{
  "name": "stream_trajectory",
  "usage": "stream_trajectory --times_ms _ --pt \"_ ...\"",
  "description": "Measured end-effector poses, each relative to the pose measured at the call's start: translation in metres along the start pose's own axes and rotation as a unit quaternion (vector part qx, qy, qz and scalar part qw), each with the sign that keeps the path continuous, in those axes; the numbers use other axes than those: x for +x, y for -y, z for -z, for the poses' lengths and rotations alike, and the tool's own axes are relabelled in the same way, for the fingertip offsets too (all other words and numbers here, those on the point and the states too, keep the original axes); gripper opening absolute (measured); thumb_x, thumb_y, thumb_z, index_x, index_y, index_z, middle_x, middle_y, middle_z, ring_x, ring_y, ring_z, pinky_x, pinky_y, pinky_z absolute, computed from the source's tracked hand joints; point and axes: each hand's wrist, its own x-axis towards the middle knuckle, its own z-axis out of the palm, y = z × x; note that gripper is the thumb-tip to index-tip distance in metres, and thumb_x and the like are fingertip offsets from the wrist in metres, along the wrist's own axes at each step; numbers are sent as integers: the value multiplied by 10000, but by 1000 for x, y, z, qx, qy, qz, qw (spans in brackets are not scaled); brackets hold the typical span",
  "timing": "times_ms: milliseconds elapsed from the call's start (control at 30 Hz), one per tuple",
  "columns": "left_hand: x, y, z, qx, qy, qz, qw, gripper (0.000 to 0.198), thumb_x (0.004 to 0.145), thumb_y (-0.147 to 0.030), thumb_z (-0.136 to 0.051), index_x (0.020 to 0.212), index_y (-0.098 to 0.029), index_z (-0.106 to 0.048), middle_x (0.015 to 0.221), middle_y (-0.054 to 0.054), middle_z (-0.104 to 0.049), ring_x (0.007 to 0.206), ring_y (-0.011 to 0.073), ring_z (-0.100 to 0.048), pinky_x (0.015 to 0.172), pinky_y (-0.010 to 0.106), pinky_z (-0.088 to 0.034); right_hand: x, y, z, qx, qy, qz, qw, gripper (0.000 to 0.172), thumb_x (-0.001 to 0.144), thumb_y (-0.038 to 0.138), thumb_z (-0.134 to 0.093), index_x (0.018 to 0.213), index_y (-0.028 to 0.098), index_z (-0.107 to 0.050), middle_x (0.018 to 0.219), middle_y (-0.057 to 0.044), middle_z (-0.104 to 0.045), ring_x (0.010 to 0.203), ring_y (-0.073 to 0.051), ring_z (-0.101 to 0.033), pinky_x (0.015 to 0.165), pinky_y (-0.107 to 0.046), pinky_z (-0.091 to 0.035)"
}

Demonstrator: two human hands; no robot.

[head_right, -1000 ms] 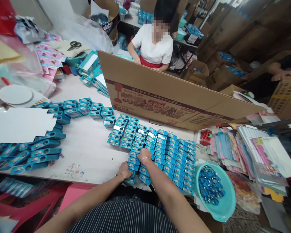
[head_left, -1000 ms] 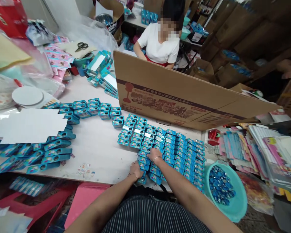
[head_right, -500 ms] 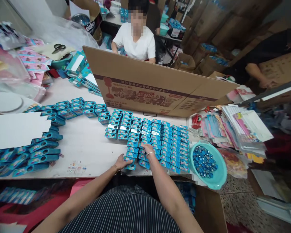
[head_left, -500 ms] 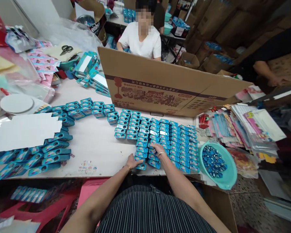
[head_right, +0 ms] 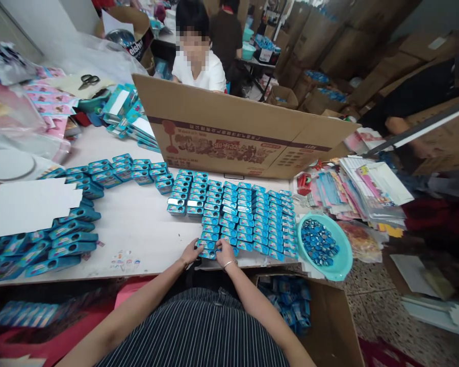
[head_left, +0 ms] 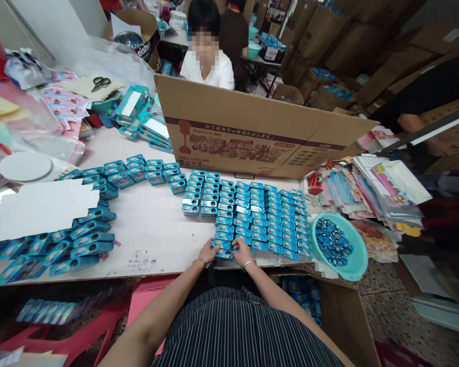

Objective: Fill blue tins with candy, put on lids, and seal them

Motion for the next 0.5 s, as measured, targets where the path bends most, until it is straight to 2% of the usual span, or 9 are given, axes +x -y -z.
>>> stream_trajectory --times_ms 133,267,400,500 --pt "1 1 -3 -5 9 -14 1000 678 821 -429 -645 1415 -177 -442 1263 113 -674 1127 248 -647 927 337 -513 -1 6 -8 -127 -19 22 991 313 635 55 -616 864 229 -492 974 -14 -598 887 -188 -618 714 -269 -433" --pt "2 2 -6 -4 4 -20 1000 636 828 -397 -632 1402 -182 -462 1347 116 -622 1230 251 -585 988 328 -472 6 15 -9 -226 -10 14 974 342 681 178 -721 962 226 -533 1059 -65 -633 925 -234 -640 720 -297 -418" --pt "3 3 -9 6 0 -14 1000 625 839 -381 -615 1408 -180 -455 1391 113 -588 1288 247 -538 1008 313 -451 17 22 -8 -286 11 7 958 377 667 208 -765 995 235 -581 994 -65 -678 949 -262 -653 725 -307 -423" --pt "3 2 -11 17 2 -15 1000 612 852 -366 -594 1414 -178 -443 1387 112 -591 1290 244 -537 1015 316 -444 17 24 -5 -303 18 5 953 314 679 220 -764 954 244 -614 930 -54 -693 936 -264 -661 704 -302 -424"
